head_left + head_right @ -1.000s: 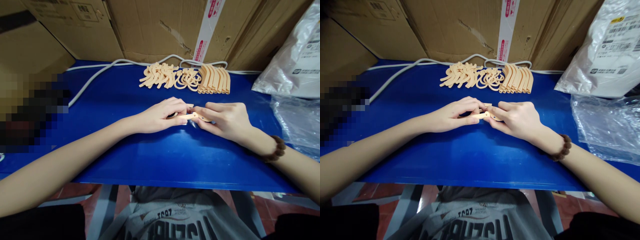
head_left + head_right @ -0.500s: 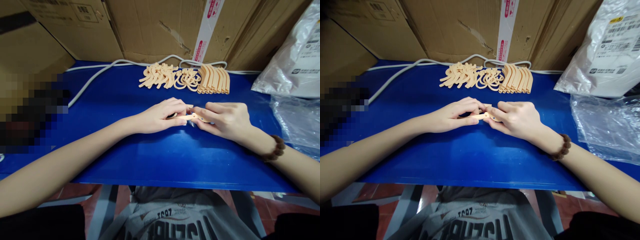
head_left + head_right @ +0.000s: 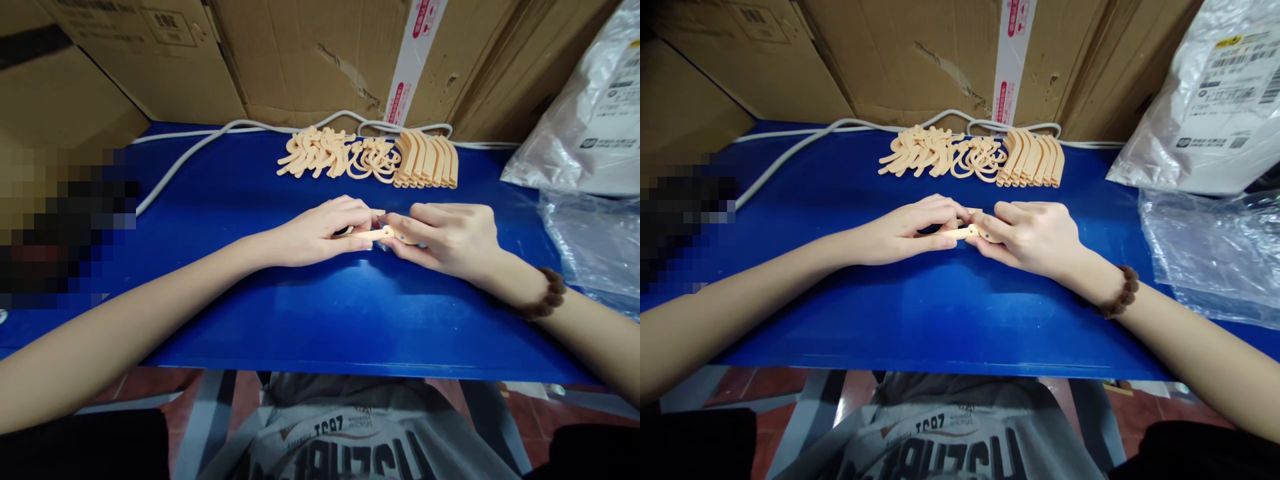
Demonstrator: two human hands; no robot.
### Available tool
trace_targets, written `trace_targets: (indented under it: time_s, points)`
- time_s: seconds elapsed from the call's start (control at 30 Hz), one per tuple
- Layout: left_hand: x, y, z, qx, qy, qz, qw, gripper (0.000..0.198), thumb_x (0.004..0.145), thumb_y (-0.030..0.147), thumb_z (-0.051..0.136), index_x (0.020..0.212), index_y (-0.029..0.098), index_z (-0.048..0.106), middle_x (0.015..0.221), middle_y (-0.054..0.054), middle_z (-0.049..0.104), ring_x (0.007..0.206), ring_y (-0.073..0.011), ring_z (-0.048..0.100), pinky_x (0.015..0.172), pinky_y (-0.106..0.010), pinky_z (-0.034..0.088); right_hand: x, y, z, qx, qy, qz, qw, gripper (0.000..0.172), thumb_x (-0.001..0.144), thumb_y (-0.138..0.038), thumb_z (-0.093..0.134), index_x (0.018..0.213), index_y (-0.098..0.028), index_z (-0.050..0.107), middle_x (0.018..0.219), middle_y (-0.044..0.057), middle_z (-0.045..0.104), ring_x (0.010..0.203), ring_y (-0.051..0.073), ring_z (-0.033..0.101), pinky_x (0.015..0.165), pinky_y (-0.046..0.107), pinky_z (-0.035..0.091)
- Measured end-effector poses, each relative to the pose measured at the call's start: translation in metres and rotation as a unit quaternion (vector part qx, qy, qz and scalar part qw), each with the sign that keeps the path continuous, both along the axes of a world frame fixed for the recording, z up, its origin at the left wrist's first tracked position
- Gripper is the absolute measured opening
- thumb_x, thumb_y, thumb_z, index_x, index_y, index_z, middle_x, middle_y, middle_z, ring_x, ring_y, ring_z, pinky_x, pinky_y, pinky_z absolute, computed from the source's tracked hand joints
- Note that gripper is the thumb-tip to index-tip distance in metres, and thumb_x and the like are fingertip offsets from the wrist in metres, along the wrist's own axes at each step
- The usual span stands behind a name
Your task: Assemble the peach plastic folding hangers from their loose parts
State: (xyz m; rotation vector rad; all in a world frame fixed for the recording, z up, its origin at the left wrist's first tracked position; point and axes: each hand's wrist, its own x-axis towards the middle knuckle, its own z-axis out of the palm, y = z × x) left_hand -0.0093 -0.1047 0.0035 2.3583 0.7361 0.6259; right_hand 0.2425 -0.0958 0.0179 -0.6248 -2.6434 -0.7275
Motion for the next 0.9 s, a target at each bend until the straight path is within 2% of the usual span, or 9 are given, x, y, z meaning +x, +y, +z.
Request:
trace_targets:
  time_s: [0.2,0.37,0.6,0.77,0.9]
  points:
    - [-0.0007,0.0011,-0.0026,0.002,0.001,0.006,1.0,0.031,0.102,0.043,0.048,0.081,0.019,0.049,0.108,-0.006,0.064,0.112,-0.0222,0.054,0.098,-0.036,0.038,-0.0002,-0.0015,0.0015,-0.007,0.004,0.005,1.0,0.035,0.104,-0.044,0.046,0.106,-0.022,0.073,0.065,-0.002,0.062,0.059,0.009,0.057,0.053,0.026,0.03]
    - [-0.0013,0.0009,-0.0024,0.002,0.005,0.003,1.0,0.034,0.102,0.044,0.05,0.079,0.019,0.05,0.118,-0.006,0.065,0.117,-0.0221,0.053,0.101,-0.037,0.038,-0.0006,-0.0015,-0.0011,-0.097,0.039,0.001,0.995,0.039,0.104,-0.046,0.046,0.103,-0.02,0.076,0.065,-0.001,0.064,0.056,0.008,0.056,0.051,0.026,0.027]
    - [-0.0012,-0.0003,-0.0003,-0.003,0.011,0.001,1.0,0.025,0.1,0.042,0.053,0.087,0.021,0.057,0.125,-0.006,0.064,0.125,-0.0219,0.051,0.105,-0.037,0.037,-0.0016,-0.0003,-0.0009,-0.196,0.063,-0.014,0.978,0.043,0.101,-0.052,0.048,0.102,-0.021,0.078,0.068,-0.001,0.066,0.055,0.008,0.057,0.05,0.026,0.025]
    - [-0.0005,-0.001,0.0014,-0.007,0.018,0.005,1.0,0.024,0.1,0.041,0.053,0.088,0.02,0.058,0.126,-0.007,0.064,0.125,-0.0221,0.052,0.106,-0.037,0.037,-0.0025,-0.0001,-0.001,-0.234,0.082,-0.005,0.969,0.042,0.101,-0.051,0.049,0.099,-0.02,0.078,0.067,-0.001,0.066,0.051,0.007,0.054,0.05,0.025,0.025]
    - [-0.0007,-0.0011,0.0014,-0.004,0.016,0.004,1.0,0.026,0.1,0.041,0.053,0.085,0.02,0.056,0.126,-0.006,0.064,0.126,-0.0221,0.051,0.106,-0.036,0.037,-0.0013,0.0007,-0.0021,-0.227,0.079,0.0,0.971,0.039,0.101,-0.049,0.051,0.101,-0.021,0.078,0.066,-0.002,0.065,0.051,0.007,0.054,0.05,0.025,0.025]
